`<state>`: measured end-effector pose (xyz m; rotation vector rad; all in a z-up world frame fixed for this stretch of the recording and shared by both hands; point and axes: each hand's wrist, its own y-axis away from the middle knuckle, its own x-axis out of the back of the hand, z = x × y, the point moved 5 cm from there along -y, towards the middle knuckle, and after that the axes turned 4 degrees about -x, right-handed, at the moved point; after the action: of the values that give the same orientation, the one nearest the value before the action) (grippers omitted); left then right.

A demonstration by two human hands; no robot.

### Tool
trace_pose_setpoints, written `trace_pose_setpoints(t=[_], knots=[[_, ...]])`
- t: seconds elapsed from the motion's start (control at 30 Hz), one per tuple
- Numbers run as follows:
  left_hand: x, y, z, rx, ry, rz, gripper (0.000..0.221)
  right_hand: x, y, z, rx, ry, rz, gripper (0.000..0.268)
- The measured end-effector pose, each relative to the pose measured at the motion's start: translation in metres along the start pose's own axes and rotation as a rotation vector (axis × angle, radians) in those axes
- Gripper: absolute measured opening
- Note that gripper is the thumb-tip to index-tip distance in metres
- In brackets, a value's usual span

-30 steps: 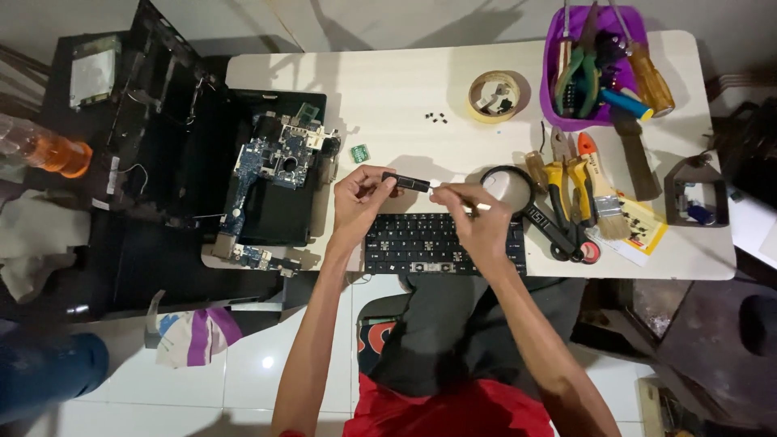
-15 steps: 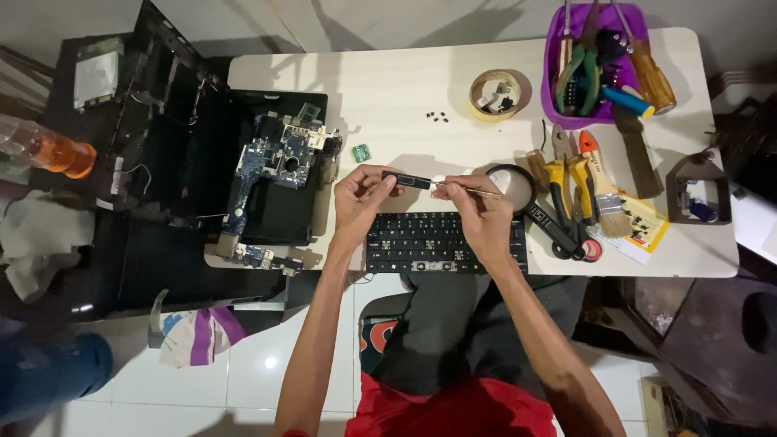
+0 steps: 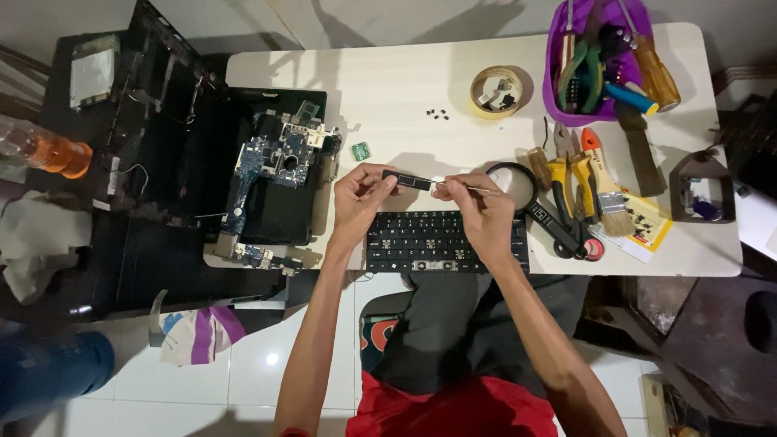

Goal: Repairing a laptop keyboard by carefully manipulating the ribbon cable and its connector using a small precision tool.

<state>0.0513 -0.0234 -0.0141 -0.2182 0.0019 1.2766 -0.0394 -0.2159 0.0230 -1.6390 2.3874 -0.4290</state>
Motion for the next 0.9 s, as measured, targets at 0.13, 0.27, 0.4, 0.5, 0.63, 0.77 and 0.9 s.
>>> trace_pose_setpoints(t=[0.13,0.27,0.4,0.5,0.63,0.77,0.9], knots=[[0.0,0.0,-0.004,-0.008,0.014,-0.009,0.014,0.003,-0.002,0.009,-0.033,-0.046,-0.01,0.011],[0.001,0.0,-0.005,0.001,0.031,-0.004,0.015,0.003,-0.002,0.01,-0.031,-0.053,-0.013,0.012],[-0.001,0.001,-0.006,0.013,0.056,-0.014,0.017,0.001,0.001,-0.004,0.022,0.076,-0.026,0.009],[-0.003,0.003,0.006,-0.008,-0.031,-0.032,0.018,0.0,0.003,0.0,0.078,0.165,-0.052,0.011],[-0.004,0.004,0.009,-0.008,-0.039,-0.033,0.017,-0.001,0.007,0.0,0.088,0.22,-0.04,0.013],[-0.005,0.005,0.012,-0.036,-0.073,-0.051,0.016,-0.001,0.007,-0.002,0.073,0.245,-0.053,0.011],[-0.008,0.006,0.016,-0.065,-0.084,-0.074,0.016,0.002,0.006,0.0,0.008,0.213,-0.074,0.012]])
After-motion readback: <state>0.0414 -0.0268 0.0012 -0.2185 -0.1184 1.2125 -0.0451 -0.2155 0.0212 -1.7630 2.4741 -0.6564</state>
